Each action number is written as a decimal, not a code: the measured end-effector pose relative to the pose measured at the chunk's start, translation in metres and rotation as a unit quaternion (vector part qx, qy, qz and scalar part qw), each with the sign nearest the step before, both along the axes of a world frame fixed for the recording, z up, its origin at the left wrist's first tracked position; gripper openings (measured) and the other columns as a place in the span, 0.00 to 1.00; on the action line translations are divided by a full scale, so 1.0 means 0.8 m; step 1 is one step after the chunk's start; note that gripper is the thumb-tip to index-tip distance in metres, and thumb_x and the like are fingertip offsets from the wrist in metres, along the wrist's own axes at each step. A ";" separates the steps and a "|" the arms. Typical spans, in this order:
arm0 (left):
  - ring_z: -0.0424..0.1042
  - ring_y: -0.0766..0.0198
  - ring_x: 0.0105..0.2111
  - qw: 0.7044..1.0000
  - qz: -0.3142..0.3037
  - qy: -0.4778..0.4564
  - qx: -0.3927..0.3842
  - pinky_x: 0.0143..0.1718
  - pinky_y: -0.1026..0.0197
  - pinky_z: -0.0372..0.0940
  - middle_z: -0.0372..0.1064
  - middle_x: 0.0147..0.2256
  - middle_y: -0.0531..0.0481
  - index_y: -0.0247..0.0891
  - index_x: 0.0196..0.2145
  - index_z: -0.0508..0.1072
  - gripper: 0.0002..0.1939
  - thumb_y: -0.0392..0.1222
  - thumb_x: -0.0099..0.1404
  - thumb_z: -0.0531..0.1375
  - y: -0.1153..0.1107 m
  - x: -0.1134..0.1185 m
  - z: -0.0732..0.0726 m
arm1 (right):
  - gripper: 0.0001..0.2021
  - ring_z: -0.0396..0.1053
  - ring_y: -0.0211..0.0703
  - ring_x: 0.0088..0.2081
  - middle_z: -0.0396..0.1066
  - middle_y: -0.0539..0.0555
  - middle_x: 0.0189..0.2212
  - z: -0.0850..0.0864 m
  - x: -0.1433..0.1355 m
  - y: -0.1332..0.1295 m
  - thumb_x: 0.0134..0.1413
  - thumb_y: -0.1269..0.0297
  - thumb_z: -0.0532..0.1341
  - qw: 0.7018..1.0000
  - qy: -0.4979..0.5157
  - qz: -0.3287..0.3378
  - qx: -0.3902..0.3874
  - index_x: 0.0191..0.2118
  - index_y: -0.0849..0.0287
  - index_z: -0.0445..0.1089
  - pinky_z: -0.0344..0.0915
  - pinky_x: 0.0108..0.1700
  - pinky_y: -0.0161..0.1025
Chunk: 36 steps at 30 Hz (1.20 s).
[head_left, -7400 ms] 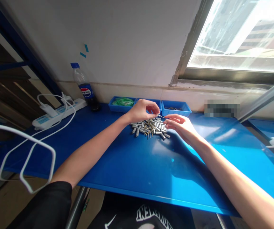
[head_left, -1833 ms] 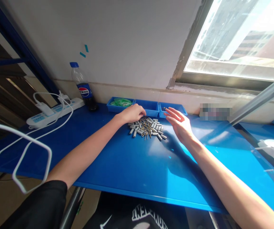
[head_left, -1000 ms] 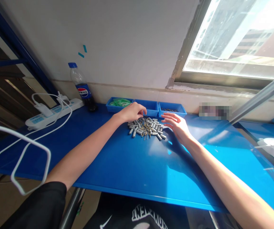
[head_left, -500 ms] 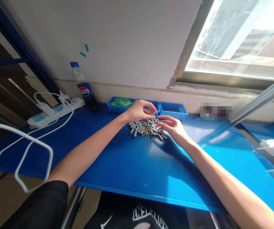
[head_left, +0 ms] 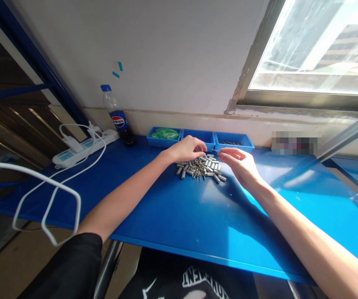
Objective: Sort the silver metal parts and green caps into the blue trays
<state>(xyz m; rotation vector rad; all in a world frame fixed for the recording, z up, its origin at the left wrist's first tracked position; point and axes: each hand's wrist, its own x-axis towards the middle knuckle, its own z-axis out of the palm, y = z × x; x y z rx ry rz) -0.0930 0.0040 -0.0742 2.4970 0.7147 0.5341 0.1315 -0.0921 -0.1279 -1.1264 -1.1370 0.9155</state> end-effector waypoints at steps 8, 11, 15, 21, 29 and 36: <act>0.77 0.55 0.53 0.975 0.071 0.185 0.103 0.56 0.60 0.69 0.79 0.52 0.46 0.42 0.53 0.81 0.19 0.34 0.67 0.61 0.017 -0.011 -0.019 | 0.24 0.76 0.58 0.56 0.77 0.55 0.57 -0.005 0.023 0.008 0.48 0.56 0.76 0.999 -0.007 -0.022 0.028 0.52 0.46 0.77 0.71 0.61 0.58; 0.79 0.56 0.50 0.973 0.078 0.190 0.104 0.51 0.61 0.70 0.80 0.50 0.47 0.42 0.51 0.82 0.19 0.31 0.65 0.61 0.014 -0.008 -0.023 | 0.17 0.78 0.60 0.52 0.78 0.56 0.54 -0.007 0.019 0.006 0.51 0.55 0.73 0.999 -0.037 -0.020 0.014 0.48 0.47 0.79 0.75 0.56 0.58; 0.79 0.56 0.45 0.973 0.088 0.189 0.100 0.45 0.62 0.71 0.82 0.43 0.47 0.40 0.48 0.82 0.18 0.29 0.64 0.60 0.009 -0.004 -0.023 | 0.15 0.79 0.58 0.49 0.78 0.56 0.52 -0.004 0.013 0.002 0.54 0.56 0.71 0.998 -0.058 -0.007 0.009 0.48 0.48 0.78 0.76 0.52 0.57; 0.80 0.59 0.40 0.980 0.096 0.153 0.088 0.42 0.63 0.70 0.82 0.39 0.49 0.40 0.45 0.83 0.18 0.28 0.61 0.61 0.011 -0.006 -0.019 | 0.16 0.80 0.53 0.42 0.81 0.58 0.47 -0.002 0.008 -0.002 0.52 0.57 0.70 0.999 -0.053 0.011 -0.003 0.47 0.53 0.78 0.77 0.46 0.50; 0.80 0.61 0.37 0.995 0.063 0.047 0.056 0.40 0.65 0.71 0.82 0.36 0.48 0.37 0.40 0.83 0.12 0.31 0.60 0.63 0.028 -0.013 -0.020 | 0.14 0.76 0.46 0.32 0.81 0.55 0.33 0.003 -0.002 -0.006 0.50 0.60 0.67 0.994 -0.082 0.047 -0.049 0.43 0.56 0.78 0.74 0.41 0.44; 0.80 0.62 0.36 0.996 0.054 0.010 0.076 0.40 0.65 0.71 0.82 0.36 0.49 0.37 0.38 0.82 0.09 0.33 0.62 0.61 0.034 -0.014 -0.020 | 0.15 0.75 0.44 0.31 0.81 0.54 0.33 -0.006 0.001 0.000 0.51 0.59 0.67 0.993 -0.088 0.058 -0.044 0.44 0.55 0.78 0.72 0.37 0.40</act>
